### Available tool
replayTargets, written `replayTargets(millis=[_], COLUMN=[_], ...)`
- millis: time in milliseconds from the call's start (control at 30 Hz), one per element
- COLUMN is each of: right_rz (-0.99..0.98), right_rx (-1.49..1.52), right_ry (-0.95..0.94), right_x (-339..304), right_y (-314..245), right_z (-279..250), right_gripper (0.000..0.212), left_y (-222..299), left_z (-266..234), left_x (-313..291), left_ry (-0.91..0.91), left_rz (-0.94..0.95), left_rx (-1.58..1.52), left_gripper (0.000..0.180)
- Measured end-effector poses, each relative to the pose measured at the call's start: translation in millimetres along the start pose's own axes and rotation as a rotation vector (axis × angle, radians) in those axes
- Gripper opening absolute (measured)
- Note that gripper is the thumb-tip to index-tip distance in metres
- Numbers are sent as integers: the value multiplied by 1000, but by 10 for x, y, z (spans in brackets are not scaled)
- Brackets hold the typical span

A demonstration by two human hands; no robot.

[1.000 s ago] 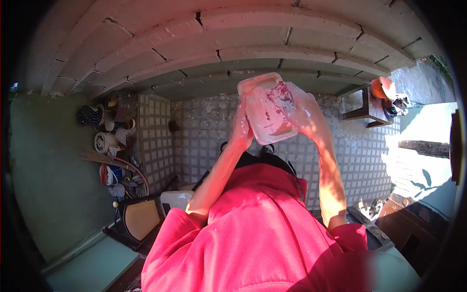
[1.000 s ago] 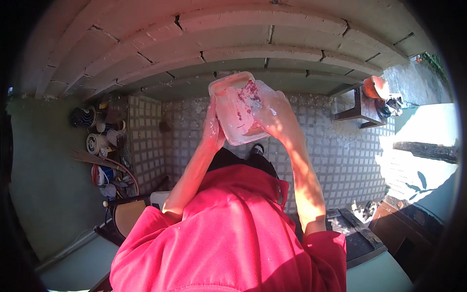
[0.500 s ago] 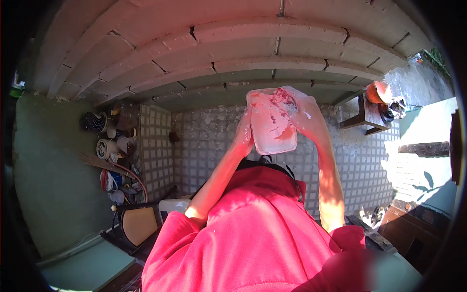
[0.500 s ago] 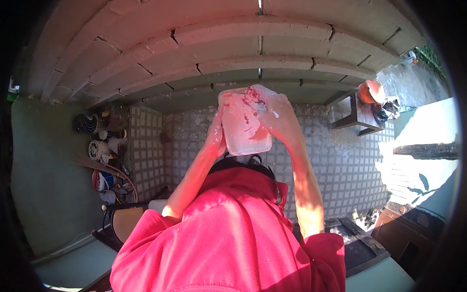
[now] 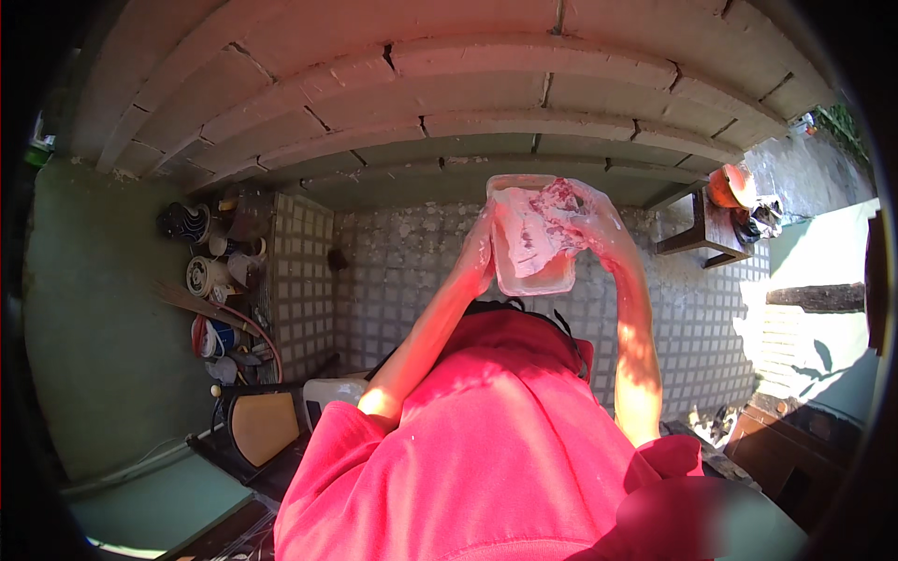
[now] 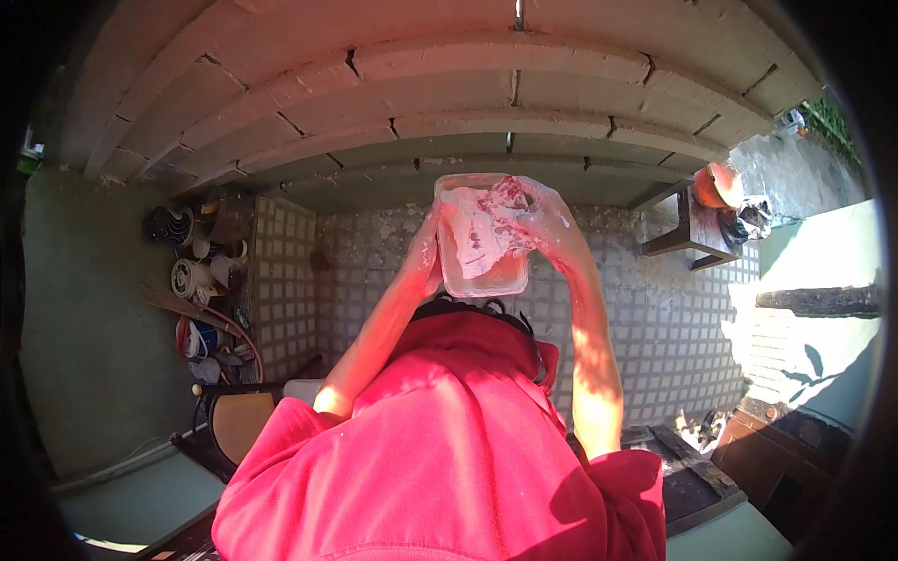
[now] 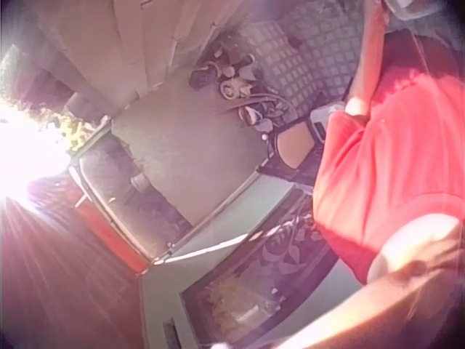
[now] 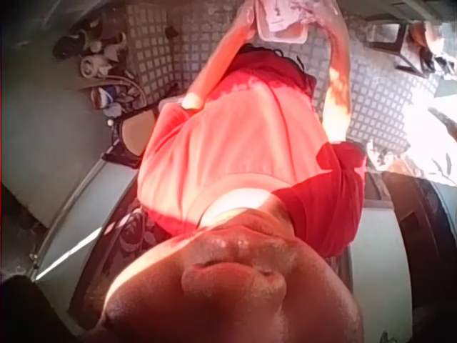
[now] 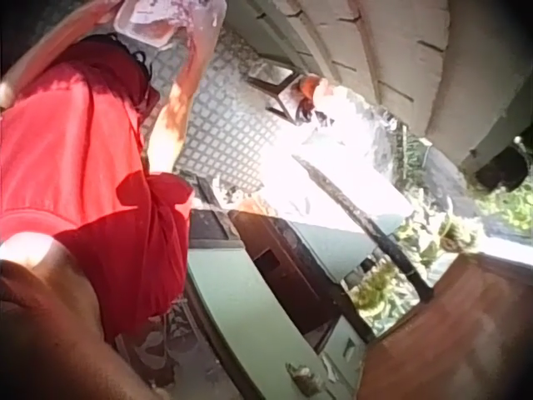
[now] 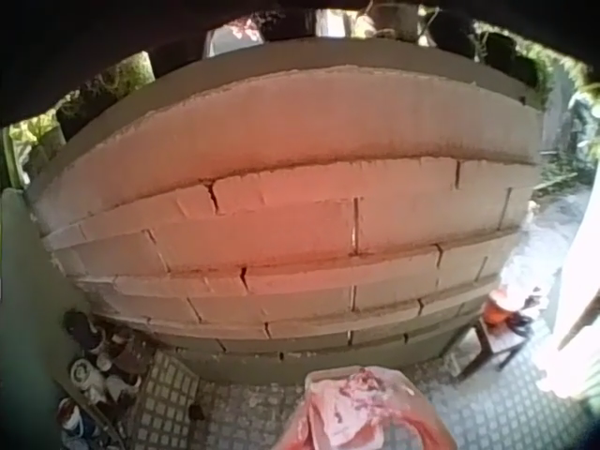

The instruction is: Applying and smoothing plaster or putty onto a wall or ceiling joint using a putty knife.

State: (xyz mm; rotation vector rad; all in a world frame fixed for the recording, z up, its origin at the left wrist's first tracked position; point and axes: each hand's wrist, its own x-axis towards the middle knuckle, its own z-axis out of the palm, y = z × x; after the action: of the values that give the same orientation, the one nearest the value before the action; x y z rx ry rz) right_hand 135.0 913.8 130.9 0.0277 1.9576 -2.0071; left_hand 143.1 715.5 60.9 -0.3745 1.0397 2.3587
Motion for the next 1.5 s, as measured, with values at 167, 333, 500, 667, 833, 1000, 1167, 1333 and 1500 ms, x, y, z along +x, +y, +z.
replayTargets(millis=[167, 333, 500, 667, 833, 1000, 1167, 1333, 1500], right_rz=[-59, -54, -86, -198, -318, -136, -20, 31, 39], right_rx=[59, 228, 186, -131, -297, 307, 313, 447, 402], right_ry=[55, 132, 164, 147, 128, 34, 54, 1, 110], right_x=[-64, -177, -216, -169, -190, -76, -19, -51, -84], right_y=[122, 200, 199, 138, 64, 244, 389, 387, 364], right_z=[-44, -44, -2, 0, 120, 204, 100, 53, 62], right_gripper=[27, 32, 33, 35, 38, 37, 42, 40, 37], left_y=[57, 46, 23, 16, -38, 0, -9, -3, 43], left_z=[68, 51, -20, 31, 0, 36, 31, -57, -83], left_x=[-54, -17, 26, 11, 51, 8, 8, 41, 60], left_ry=[-6, -26, -1, -26, -11, 5, 24, -10, 17], left_rz=[31, 5, 4, 31, 71, 81, 72, 57, 35], left_rx=[12, 11, -4, 0, 48, 81, 80, 91, 109], left_gripper=[61, 61, 60, 59, 58, 57, 56, 61, 65])
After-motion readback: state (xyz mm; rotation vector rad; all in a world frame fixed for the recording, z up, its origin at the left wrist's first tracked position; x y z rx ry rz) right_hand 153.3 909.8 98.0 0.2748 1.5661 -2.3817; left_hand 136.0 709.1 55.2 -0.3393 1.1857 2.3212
